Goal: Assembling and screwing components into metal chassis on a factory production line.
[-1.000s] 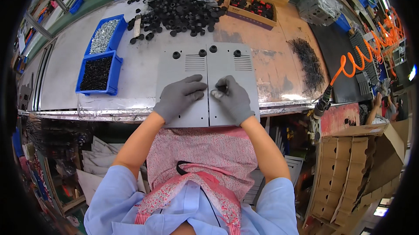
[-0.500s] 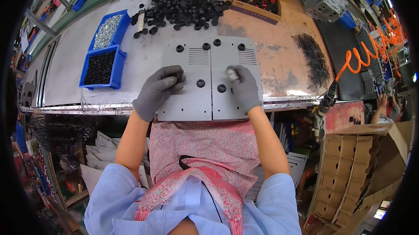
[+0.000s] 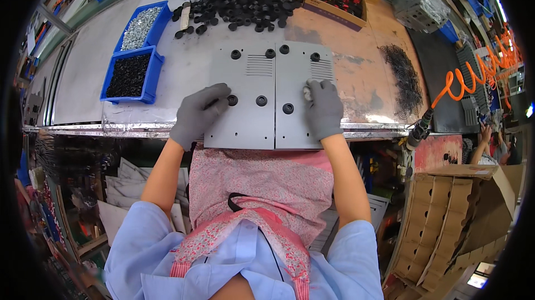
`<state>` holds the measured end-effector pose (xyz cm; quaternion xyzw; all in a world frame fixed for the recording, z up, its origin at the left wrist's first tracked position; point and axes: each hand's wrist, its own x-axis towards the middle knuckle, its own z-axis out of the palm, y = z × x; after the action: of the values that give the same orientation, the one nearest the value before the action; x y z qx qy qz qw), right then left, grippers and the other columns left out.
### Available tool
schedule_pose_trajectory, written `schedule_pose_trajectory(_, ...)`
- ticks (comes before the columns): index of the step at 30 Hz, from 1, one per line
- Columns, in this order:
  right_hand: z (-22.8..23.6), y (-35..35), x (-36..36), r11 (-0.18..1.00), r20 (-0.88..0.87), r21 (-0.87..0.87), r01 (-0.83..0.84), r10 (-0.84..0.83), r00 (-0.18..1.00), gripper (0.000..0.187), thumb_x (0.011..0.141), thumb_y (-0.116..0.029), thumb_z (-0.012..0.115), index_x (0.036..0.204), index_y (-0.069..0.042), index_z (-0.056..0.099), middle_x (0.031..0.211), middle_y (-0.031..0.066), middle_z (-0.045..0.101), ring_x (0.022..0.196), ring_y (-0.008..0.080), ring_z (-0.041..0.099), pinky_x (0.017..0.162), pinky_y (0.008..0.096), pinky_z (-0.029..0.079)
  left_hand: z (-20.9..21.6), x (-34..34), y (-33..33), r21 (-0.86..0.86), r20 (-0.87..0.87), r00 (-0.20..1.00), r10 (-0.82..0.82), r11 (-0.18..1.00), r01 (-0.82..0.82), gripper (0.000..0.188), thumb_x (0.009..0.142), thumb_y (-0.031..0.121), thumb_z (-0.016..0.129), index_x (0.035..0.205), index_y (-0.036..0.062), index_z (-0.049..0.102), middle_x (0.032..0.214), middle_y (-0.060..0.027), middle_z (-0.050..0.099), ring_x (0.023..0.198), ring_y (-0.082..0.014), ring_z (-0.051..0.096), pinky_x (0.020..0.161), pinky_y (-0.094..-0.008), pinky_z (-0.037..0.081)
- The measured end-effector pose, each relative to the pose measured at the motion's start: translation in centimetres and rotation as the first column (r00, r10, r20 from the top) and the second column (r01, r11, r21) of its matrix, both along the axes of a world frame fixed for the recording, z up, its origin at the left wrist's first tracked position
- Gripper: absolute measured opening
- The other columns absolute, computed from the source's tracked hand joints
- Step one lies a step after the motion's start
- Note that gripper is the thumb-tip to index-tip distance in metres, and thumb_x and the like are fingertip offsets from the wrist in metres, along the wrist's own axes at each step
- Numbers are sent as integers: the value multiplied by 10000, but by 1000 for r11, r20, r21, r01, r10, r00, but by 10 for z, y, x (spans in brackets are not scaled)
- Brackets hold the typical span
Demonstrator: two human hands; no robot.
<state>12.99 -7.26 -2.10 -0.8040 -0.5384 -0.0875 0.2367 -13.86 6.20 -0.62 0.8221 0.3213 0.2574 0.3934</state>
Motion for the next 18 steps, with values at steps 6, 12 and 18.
schedule_pose_trajectory(6, 54, 25, -27, 915, -346, 389, -103, 249, 905, 196, 944, -215, 493, 1007, -74, 613, 939, 124, 593, 831, 291, 581, 741, 340, 462, 46, 1, -8, -858, 476, 844, 245, 341, 385, 461, 967, 350, 429, 1231, -26, 472, 1034, -140, 635, 529, -44, 490, 407, -136, 363)
schedule_pose_trajectory(12, 102, 40, -86, 872, -559, 364, -327, 485, 672, 169, 913, -103, 498, 1002, -13, 610, 905, 110, 572, 818, 216, 563, 763, 284, 433, 32, 48, -10, -695, 586, 710, 390, -209, 688, 425, 957, 398, 460, 1120, 12, 535, 1048, -137, 560, 941, -284, 624, 605, -287, 542)
schedule_pose_trajectory(18, 83, 6, -68, 960, -697, 269, -74, 247, 673, 133, 901, -82, 529, 953, 3, 616, 841, 47, 579, 820, 128, 538, 764, 255, 425, -4, 39, 102, -629, 637, 745, 197, 693, 354, 392, 931, 299, 530, 1184, 4, 484, 1073, -125, 541, 984, -284, 584, 806, -406, 546)
